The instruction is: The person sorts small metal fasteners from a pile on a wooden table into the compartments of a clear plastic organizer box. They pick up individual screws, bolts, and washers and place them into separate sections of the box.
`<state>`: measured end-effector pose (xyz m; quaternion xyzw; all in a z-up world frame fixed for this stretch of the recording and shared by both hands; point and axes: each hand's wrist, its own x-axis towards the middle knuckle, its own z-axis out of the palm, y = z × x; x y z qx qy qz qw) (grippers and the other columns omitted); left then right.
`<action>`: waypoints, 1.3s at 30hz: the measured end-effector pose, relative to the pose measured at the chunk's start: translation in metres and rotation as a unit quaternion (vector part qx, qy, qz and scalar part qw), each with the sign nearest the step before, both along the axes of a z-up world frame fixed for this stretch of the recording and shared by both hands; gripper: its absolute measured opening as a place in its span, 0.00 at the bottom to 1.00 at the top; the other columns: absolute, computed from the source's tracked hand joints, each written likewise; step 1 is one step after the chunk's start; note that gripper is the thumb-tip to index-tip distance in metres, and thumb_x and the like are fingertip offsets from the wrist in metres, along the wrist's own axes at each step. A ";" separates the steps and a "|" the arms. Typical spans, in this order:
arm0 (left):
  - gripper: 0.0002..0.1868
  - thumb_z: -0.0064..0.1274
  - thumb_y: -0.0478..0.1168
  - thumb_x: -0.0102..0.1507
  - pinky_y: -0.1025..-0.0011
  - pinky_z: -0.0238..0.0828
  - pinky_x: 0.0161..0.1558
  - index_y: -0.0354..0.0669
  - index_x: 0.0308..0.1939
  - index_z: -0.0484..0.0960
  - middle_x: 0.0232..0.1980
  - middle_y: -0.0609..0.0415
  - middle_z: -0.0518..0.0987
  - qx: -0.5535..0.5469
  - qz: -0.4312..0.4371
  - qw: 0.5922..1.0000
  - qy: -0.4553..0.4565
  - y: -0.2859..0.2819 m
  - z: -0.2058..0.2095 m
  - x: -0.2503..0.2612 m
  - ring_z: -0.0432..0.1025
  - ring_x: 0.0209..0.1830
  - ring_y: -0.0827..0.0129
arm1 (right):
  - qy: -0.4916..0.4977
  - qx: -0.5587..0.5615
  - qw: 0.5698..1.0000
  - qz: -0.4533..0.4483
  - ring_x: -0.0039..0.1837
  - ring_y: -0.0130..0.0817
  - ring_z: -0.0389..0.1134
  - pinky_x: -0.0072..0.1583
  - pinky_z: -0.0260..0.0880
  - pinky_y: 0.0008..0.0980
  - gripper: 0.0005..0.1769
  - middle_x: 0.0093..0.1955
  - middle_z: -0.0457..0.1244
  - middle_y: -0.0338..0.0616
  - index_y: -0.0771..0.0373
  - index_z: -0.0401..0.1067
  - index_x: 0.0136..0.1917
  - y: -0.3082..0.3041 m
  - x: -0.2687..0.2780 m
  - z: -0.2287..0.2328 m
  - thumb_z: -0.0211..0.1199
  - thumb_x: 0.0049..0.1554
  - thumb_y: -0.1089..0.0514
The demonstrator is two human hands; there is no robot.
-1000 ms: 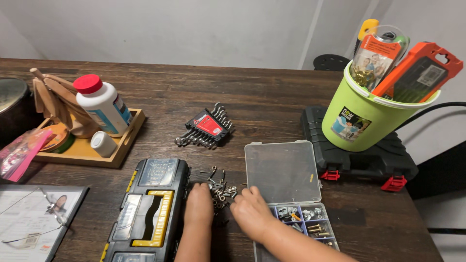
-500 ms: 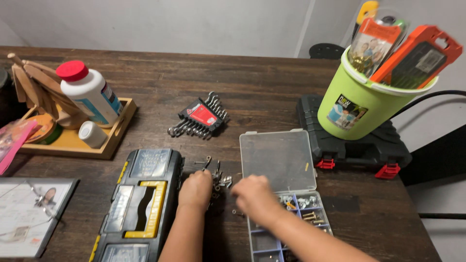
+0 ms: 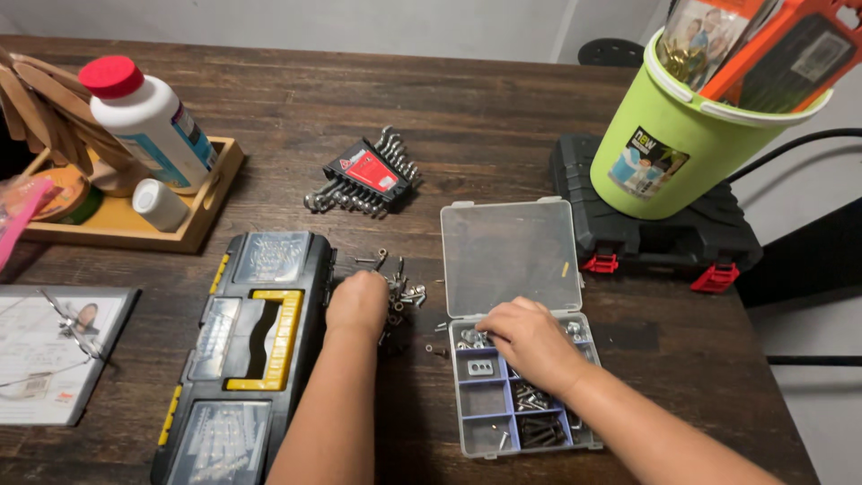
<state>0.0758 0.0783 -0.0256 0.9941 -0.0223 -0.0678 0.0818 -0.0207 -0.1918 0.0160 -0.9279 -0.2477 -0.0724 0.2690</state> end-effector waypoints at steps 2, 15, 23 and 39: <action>0.12 0.46 0.31 0.64 0.57 0.79 0.50 0.38 0.41 0.87 0.50 0.39 0.83 0.011 -0.008 1.000 -0.007 -0.001 -0.002 0.002 0.80 0.50 0.48 | 0.000 -0.004 0.999 0.032 0.54 0.42 0.68 0.58 0.65 0.42 0.09 0.48 0.71 0.38 0.58 0.80 0.47 -0.003 -0.006 0.000 0.65 0.50 0.63; 0.09 0.45 0.34 0.65 0.52 0.76 0.43 0.45 0.44 0.81 0.44 0.41 0.81 -0.127 -0.038 0.979 -0.156 -0.040 0.030 -0.032 0.79 0.44 0.47 | 0.032 -0.014 0.997 0.074 0.56 0.43 0.67 0.59 0.65 0.42 0.09 0.51 0.70 0.40 0.61 0.79 0.47 -0.006 -0.009 -0.002 0.64 0.51 0.62; 0.03 0.56 0.38 0.59 0.51 0.73 0.44 0.43 0.35 0.81 0.39 0.46 0.83 -0.301 -0.070 0.942 -0.128 -0.113 0.025 -0.102 0.77 0.43 0.47 | 0.022 -0.003 0.998 0.061 0.58 0.45 0.67 0.62 0.66 0.41 0.08 0.54 0.70 0.43 0.63 0.78 0.45 -0.021 -0.015 0.004 0.66 0.50 0.62; 0.18 0.53 0.32 0.58 0.55 0.69 0.55 0.43 0.53 0.82 0.56 0.47 0.77 -0.190 0.096 0.948 -0.239 -0.027 -0.008 -0.094 0.70 0.54 0.47 | 0.037 0.029 0.999 -0.013 0.66 0.42 0.66 0.65 0.65 0.40 0.13 0.60 0.70 0.41 0.60 0.81 0.52 -0.055 -0.035 -0.016 0.65 0.52 0.61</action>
